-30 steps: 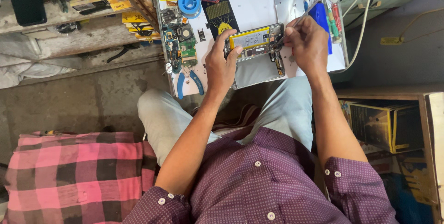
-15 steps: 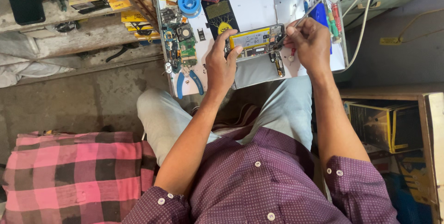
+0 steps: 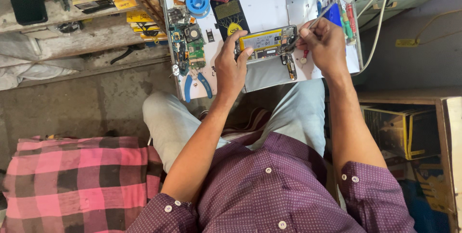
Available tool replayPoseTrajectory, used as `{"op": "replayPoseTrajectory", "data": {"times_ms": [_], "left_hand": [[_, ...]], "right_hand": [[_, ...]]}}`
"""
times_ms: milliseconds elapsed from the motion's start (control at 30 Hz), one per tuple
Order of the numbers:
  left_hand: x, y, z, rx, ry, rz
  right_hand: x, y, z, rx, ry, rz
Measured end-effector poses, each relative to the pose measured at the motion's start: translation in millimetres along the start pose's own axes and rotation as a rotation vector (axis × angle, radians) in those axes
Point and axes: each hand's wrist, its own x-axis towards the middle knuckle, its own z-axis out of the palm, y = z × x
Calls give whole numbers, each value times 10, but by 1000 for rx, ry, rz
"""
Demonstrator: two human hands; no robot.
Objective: The person disassembles a smartphone at a repair bench. They pry off the back cover, lift out the internal frame, remove the battery, and use a screwdriver to work on the exposed internals, setting parts aside on the bench.
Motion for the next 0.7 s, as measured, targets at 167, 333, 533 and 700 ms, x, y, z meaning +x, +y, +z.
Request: {"op": "replayPoseTrajectory", "data": {"times_ms": [167, 333, 533, 700], "left_hand": [[-17, 4, -10, -7, -8, -16], [-9, 15, -19, -4, 7, 21], [-10, 36, -23, -24, -28, -46], [-12, 34, -30, -23, -15, -23]], "right_hand": [[-47, 26, -2, 24, -18, -1], [-111, 24, 39, 26, -4, -53], [-212, 41, 26, 52, 27, -51], [-258, 92, -7, 35, 10, -80]]}}
